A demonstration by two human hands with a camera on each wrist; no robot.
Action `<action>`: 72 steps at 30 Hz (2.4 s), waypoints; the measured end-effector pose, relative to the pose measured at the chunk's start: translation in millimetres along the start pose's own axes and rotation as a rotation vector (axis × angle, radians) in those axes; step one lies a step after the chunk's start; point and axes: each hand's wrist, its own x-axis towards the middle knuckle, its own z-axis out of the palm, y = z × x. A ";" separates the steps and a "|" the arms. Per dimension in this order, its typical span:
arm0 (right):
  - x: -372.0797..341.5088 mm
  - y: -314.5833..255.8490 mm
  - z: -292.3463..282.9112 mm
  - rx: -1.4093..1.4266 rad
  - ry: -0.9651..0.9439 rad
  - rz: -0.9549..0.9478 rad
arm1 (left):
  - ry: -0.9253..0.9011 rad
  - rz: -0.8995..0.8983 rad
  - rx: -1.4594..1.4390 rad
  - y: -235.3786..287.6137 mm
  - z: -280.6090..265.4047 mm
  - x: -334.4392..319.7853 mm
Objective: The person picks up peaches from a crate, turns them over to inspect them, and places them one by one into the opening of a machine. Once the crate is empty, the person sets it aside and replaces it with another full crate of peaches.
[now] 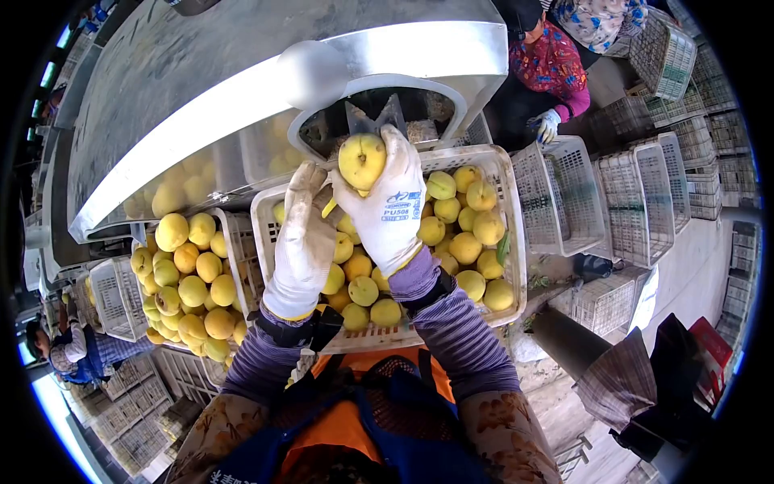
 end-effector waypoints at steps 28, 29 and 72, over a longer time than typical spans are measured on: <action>-87.9 109.3 23.9 0.546 -0.519 0.493 | 0.129 -0.313 0.365 -26.0 -119.3 -20.7; -84.1 80.8 7.7 0.644 -0.530 0.467 | 0.096 -0.302 0.144 -24.5 -97.0 -27.4; 79.9 51.8 41.2 -0.367 -0.008 -0.158 | 0.218 0.006 0.666 -43.5 -72.9 -5.4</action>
